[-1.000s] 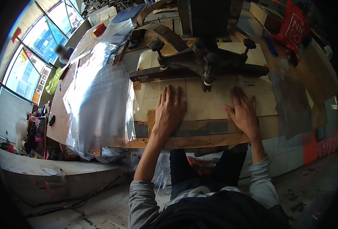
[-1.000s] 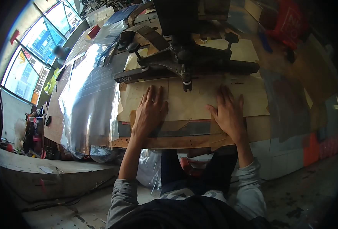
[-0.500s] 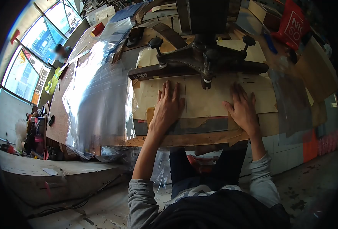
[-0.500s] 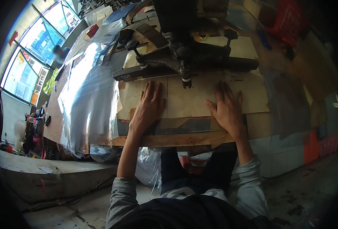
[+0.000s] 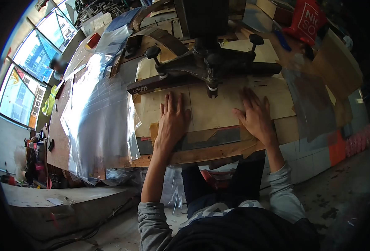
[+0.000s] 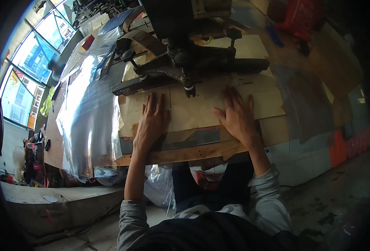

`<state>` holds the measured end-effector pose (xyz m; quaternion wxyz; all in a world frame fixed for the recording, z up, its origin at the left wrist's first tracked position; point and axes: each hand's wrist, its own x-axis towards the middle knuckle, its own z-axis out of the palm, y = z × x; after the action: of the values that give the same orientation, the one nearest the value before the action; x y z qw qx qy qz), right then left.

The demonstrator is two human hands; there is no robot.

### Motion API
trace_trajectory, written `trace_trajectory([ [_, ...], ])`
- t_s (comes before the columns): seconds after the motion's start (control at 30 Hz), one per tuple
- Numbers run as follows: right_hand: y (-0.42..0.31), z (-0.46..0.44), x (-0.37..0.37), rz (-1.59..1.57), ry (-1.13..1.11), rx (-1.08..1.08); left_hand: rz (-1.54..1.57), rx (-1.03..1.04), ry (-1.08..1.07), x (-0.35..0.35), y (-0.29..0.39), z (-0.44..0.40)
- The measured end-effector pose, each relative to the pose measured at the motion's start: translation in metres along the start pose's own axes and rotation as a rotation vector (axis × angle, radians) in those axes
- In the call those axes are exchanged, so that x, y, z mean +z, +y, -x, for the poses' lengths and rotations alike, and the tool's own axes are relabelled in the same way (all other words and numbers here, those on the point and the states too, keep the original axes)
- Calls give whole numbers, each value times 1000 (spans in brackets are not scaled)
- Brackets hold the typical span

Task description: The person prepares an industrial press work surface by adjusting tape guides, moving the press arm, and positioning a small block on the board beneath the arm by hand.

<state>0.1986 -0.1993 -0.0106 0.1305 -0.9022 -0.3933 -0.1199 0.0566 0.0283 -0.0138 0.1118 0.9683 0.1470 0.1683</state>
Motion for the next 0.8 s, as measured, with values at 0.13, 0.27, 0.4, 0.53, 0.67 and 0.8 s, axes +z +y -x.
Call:
trace_trajectory([
  [0.13, 1, -1, -1, -22, 24, -15, -7, -9, -5, 1, 0, 0],
  [0.27, 3, -4, -1, -25, 5, -10, -18, -17, -6, 0, 3, -1],
  [0.4, 7, -6, 2, -40, 11, -15, -26, -30, 1, 4, 3, -1],
  [0.53, 9, -7, 3, -55, 13, -9, -29, -33, 11, 5, 4, -1],
  [0.67, 10, -8, 2, -61, 8, -15, -33, -31, 17, 7, 2, -1],
  [0.8, 11, -8, 3, -60, -8, -19, -26, -33, 23, 8, 3, -2],
])
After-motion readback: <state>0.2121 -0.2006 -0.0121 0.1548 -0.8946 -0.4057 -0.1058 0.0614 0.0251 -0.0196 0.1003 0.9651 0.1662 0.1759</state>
